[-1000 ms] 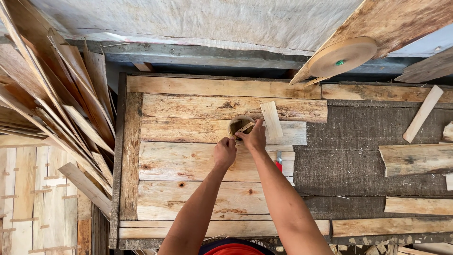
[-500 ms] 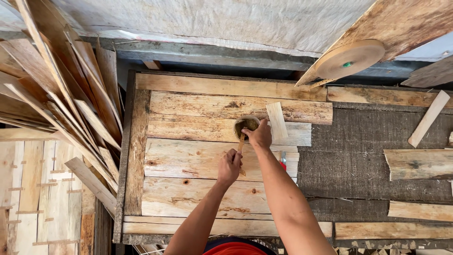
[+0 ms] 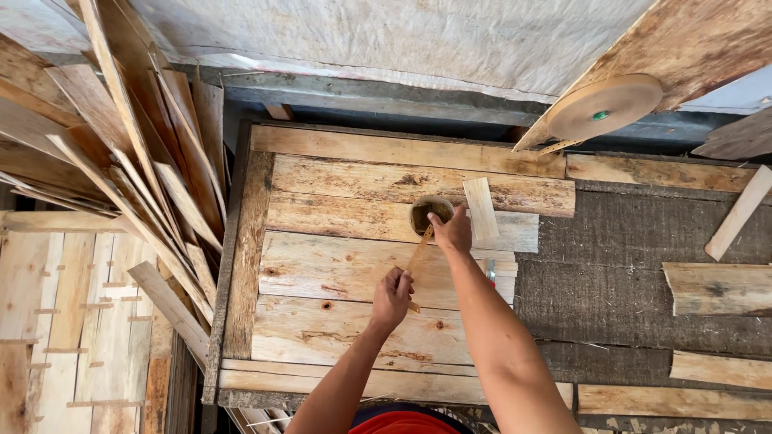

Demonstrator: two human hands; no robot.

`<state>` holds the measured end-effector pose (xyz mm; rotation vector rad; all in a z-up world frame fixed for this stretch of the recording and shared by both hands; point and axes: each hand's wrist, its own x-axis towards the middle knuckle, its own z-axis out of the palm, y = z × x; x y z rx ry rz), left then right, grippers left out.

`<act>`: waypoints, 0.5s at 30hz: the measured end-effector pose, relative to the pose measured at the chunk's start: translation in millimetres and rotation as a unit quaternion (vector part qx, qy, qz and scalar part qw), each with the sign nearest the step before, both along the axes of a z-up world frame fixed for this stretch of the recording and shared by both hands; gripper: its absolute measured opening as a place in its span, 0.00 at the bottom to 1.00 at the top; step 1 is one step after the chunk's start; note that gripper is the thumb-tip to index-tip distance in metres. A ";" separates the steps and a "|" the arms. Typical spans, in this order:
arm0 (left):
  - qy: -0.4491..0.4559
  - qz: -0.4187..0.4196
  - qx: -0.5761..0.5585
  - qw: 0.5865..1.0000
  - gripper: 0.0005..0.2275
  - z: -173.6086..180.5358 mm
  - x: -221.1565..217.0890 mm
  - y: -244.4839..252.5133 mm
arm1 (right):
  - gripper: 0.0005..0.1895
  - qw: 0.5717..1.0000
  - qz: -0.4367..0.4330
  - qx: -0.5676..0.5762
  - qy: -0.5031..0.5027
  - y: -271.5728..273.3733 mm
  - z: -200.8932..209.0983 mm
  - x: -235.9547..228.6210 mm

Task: Measuring, cutting, and gluing small strips of wood veneer to a larger panel.

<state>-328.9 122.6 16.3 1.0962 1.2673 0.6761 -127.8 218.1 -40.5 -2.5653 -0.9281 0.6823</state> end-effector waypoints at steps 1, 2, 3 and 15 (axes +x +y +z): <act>-0.002 -0.002 0.000 1.000 0.15 -2.7 -0.4 0.5 | 0.38 1.000 -0.002 0.000 -0.002 -3.9 -2.1 3.9; -0.022 0.008 -0.012 1.000 0.15 -5.6 -0.7 1.0 | 0.33 0.999 -0.003 0.040 0.005 -8.0 -4.2 7.7; -0.042 0.019 -0.024 0.999 0.14 -8.6 -1.2 0.0 | 0.28 0.997 -0.003 0.079 0.011 -13.3 -6.7 11.2; -0.016 0.003 0.002 1.000 0.15 2.3 -5.6 -23.2 | 0.14 0.965 0.128 0.157 0.165 -64.9 36.7 10.3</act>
